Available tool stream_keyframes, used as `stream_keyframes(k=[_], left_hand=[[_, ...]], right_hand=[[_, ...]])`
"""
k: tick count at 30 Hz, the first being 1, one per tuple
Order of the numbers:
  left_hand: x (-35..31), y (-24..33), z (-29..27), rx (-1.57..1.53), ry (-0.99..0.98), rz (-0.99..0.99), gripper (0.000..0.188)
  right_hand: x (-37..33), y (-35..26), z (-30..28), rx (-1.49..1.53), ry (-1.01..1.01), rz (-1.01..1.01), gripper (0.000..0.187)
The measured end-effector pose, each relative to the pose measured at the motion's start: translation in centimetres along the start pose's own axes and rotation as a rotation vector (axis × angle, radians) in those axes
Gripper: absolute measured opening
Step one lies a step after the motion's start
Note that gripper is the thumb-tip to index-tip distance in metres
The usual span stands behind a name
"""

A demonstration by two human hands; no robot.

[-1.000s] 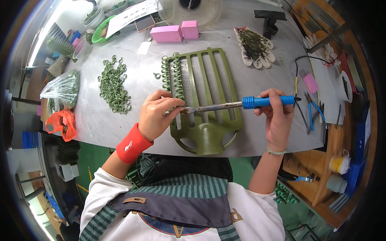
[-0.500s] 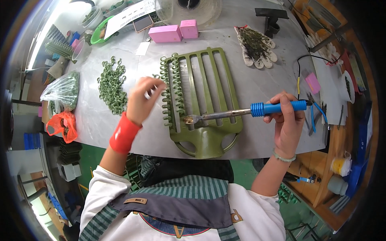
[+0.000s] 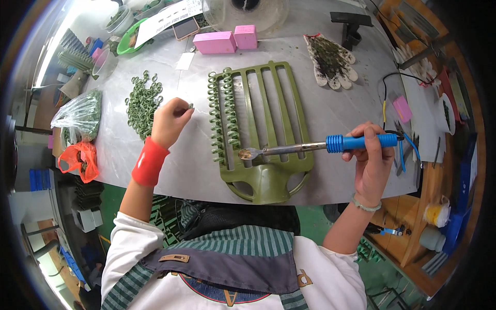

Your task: The person mounts small green plastic rings onto the tines of a green plastic rake-like tool using a heated soldering iron to fuse them by hand.

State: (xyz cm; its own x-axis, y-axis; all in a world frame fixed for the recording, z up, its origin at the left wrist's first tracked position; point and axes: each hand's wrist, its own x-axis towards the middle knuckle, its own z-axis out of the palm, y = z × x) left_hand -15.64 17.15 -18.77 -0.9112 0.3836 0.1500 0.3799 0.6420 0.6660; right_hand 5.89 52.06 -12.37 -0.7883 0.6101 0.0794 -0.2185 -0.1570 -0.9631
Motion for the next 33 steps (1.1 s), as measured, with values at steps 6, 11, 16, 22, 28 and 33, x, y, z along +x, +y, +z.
stream_keyframes(k=[6, 11, 16, 22, 28, 33], left_hand=[[-5.0, 7.5, -1.5, -0.475, -0.256, -0.013, 0.018], [-6.3, 9.6, -0.5, -0.329, -0.271, 0.153, 0.02], [-6.6, 8.7, 2.5, -0.025, 0.023, 0.475, 0.017], [-6.5, 8.9, 4.0, 0.075, 0.037, 0.55, 0.014], [-6.7, 8.5, 3.8, 0.13, 0.043, 0.546, 0.012], [-5.8, 8.5, 3.3, -0.059, 0.014, 0.531, 0.014]], right_hand=[[-0.2, 0.0, 0.0, -0.013, -0.018, 0.009, 0.021], [-0.3, 0.3, 0.2, -0.016, 0.019, 0.026, 0.023], [-0.3, 0.8, 0.4, -0.018, 0.035, 0.052, 0.025], [-0.2, 1.7, 1.2, 0.037, 0.045, 0.084, 0.023], [-0.2, 1.1, 1.0, 0.015, 0.039, 0.108, 0.021], [-0.1, 0.1, -0.7, 0.025, 0.005, 0.048, 0.019]])
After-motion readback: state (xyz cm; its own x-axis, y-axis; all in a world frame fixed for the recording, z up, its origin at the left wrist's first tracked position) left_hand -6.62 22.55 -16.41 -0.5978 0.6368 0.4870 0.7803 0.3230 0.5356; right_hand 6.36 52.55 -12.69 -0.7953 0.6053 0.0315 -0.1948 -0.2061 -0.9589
